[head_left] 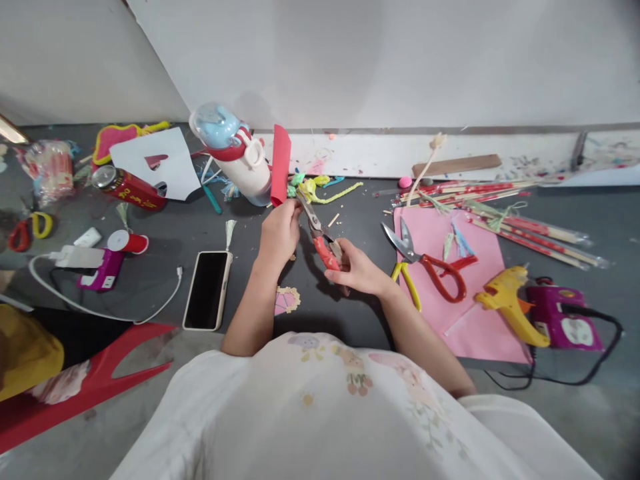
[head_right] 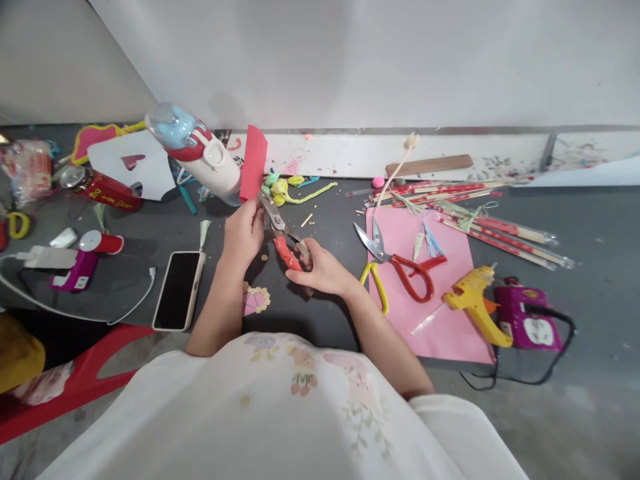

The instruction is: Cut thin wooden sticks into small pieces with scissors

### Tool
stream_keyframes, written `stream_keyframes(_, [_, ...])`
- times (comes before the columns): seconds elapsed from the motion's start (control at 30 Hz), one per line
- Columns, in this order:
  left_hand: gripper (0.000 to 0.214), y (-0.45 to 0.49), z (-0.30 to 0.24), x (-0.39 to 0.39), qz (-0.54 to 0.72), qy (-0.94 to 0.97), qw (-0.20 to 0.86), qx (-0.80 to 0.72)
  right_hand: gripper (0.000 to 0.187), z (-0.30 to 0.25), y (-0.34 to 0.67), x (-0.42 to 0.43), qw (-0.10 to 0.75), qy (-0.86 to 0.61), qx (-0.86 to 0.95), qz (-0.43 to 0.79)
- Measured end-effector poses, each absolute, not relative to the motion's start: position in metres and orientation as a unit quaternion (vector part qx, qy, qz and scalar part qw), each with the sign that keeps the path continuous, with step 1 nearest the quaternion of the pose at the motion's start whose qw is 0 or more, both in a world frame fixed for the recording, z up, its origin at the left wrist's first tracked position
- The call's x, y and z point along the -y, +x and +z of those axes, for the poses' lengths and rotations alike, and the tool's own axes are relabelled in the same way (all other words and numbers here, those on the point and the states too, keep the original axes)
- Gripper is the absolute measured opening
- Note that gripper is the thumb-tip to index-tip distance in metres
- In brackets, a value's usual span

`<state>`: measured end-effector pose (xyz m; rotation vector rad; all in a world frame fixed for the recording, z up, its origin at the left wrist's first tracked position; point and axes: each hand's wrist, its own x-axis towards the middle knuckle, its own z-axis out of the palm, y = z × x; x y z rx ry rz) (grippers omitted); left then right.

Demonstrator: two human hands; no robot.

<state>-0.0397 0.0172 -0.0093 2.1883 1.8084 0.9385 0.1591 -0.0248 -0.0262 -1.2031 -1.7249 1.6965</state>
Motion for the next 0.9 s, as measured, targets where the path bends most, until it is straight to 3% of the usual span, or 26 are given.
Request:
stream_keyframes(0.2, [0.021,-0.043,-0.001,-0.013,0.327,0.732,0.101,-0.589,0.054,-0.029,0.162,0.025,0.213,-0.437,0.665,0.567])
stream_keyframes(0.43, [0.024,-0.054,0.004,-0.014,0.279,0.757,0.115,-0.579,0.053,-0.032,0.164,0.024,0.211,-0.426,0.679,0.559])
stream_keyframes(0.6, [0.022,-0.054,0.002,-0.015,0.263,0.766,0.073,-0.583,0.041,-0.033,0.166,0.022,0.212,-0.387,0.649,0.619])
stream_keyframes(0.9, [0.028,-0.052,-0.007,-0.019,0.319,0.773,0.011,-0.549,0.037,-0.032,0.168,0.022,0.236,-0.286,0.551,0.747])
